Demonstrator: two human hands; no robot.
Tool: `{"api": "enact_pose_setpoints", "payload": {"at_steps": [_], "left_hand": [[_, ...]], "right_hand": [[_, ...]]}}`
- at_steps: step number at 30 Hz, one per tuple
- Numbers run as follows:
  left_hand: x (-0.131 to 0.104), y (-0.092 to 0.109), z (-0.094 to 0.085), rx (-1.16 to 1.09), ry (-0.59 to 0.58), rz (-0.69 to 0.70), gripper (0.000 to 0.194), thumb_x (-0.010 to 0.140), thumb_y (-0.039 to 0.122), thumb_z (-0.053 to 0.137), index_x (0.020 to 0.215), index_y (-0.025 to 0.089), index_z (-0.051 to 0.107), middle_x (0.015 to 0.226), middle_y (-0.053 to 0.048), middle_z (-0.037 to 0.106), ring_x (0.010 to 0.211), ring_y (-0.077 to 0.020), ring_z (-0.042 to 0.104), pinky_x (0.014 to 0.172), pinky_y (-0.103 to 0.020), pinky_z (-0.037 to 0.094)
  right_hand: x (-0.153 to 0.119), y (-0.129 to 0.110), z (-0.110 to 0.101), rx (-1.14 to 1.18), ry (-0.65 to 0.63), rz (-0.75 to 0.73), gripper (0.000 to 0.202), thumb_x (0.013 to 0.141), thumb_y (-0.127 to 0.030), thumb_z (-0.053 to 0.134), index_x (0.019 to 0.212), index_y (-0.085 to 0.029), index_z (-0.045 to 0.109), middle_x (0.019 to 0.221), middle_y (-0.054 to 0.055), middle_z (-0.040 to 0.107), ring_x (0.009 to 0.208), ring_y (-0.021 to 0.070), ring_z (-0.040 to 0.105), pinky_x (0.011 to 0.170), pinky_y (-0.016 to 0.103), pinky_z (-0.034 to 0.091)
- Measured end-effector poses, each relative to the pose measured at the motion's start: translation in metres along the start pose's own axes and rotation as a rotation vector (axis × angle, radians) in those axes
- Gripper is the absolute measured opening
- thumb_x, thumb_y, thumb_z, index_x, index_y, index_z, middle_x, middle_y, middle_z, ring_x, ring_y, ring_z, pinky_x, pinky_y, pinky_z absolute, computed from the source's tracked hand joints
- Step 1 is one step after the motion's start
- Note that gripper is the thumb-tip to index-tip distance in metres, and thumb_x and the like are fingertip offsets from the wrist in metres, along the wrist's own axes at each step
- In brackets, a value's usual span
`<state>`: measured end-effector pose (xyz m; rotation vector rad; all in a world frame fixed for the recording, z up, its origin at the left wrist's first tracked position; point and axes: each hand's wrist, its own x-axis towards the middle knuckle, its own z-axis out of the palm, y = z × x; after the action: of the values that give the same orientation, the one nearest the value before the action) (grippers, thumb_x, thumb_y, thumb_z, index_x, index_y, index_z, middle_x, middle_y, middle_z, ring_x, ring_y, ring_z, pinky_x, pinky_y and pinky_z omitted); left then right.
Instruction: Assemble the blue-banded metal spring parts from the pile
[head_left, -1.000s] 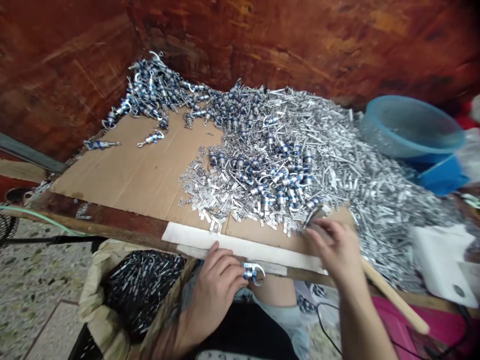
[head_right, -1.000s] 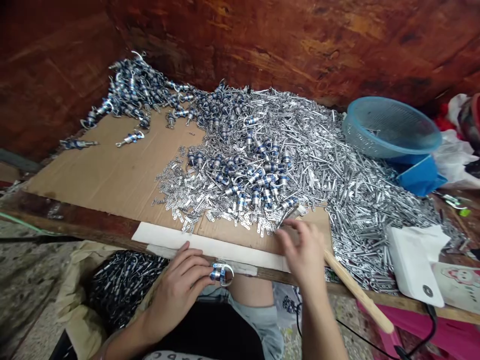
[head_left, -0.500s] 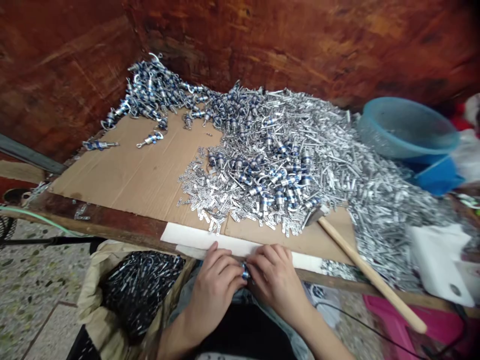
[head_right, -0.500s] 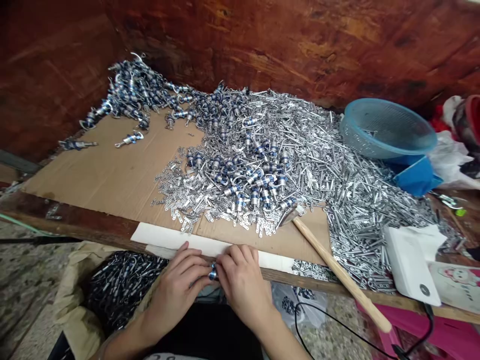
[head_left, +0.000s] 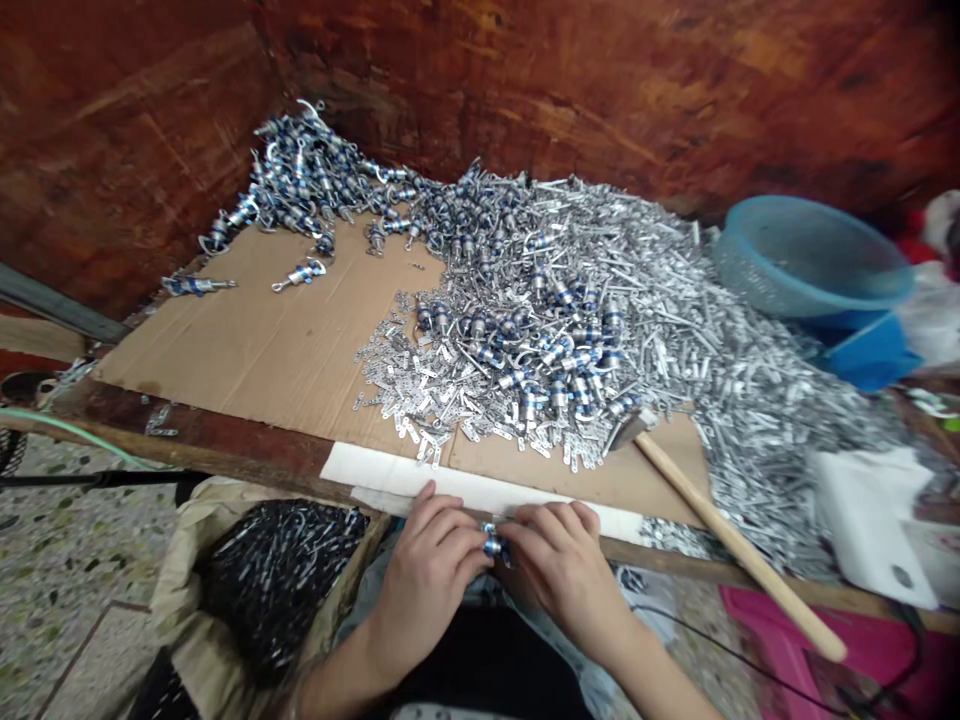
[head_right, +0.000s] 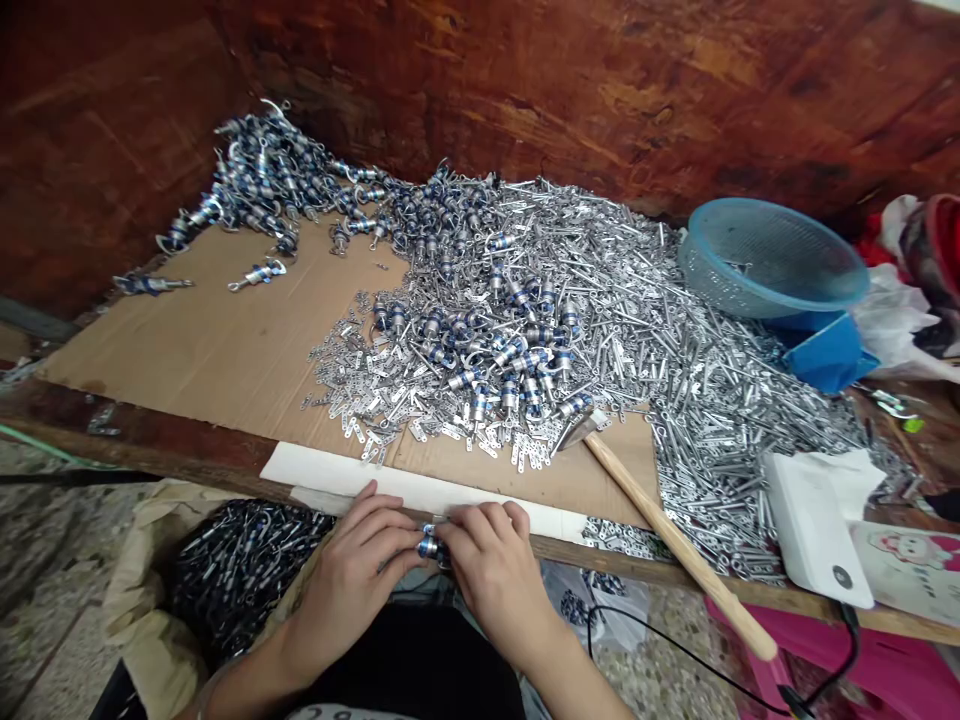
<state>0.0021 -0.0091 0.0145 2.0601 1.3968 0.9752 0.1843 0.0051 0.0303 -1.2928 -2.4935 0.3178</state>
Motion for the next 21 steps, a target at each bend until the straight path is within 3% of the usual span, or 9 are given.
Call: {"api": "enact_pose_setpoints", "payload": {"at_steps": [3, 15, 18, 21], "left_hand": [[0.001, 0.002, -0.001, 0.006, -0.007, 0.009, 0.006, 0.081, 0.013, 0.061, 0.079, 0.019, 0.061, 0.076, 0.000, 0.064, 0.089, -0.0195, 0.057, 0.100, -0.052, 0.039], [0.001, 0.000, -0.003, 0.029, -0.010, 0.014, 0.007, 0.080, 0.013, 0.061, 0.080, 0.019, 0.062, 0.076, 0.000, 0.064, 0.091, -0.0200, 0.058, 0.100, -0.051, 0.039], [0.003, 0.001, -0.005, 0.090, -0.044, 0.060, 0.011, 0.081, 0.013, 0.059, 0.088, 0.020, 0.063, 0.077, 0.000, 0.063, 0.089, -0.0207, 0.059, 0.097, -0.053, 0.042], [0.005, 0.002, -0.007, 0.126, -0.065, 0.081, 0.014, 0.083, 0.014, 0.056, 0.092, 0.021, 0.063, 0.079, -0.001, 0.064, 0.086, -0.0210, 0.060, 0.096, -0.052, 0.044]], "right_hand": [[0.008, 0.002, -0.004, 0.076, -0.055, 0.039, 0.016, 0.088, -0.016, 0.047, 0.094, -0.022, 0.061, 0.089, 0.002, 0.061, 0.081, 0.0157, 0.049, 0.080, 0.032, 0.029], [-0.004, -0.010, -0.002, -0.130, -0.048, -0.096, 0.026, 0.083, -0.016, 0.055, 0.109, -0.020, 0.059, 0.088, 0.002, 0.065, 0.082, 0.0190, 0.047, 0.083, 0.035, 0.027], [0.001, -0.013, -0.008, -0.079, -0.083, -0.048, 0.028, 0.083, -0.014, 0.054, 0.110, -0.021, 0.058, 0.088, 0.002, 0.063, 0.081, 0.0184, 0.049, 0.082, 0.036, 0.029], [0.006, 0.008, -0.017, 0.055, -0.048, 0.075, 0.025, 0.087, -0.017, 0.047, 0.107, -0.026, 0.059, 0.095, 0.003, 0.061, 0.087, 0.0190, 0.051, 0.080, 0.035, 0.033]]}}
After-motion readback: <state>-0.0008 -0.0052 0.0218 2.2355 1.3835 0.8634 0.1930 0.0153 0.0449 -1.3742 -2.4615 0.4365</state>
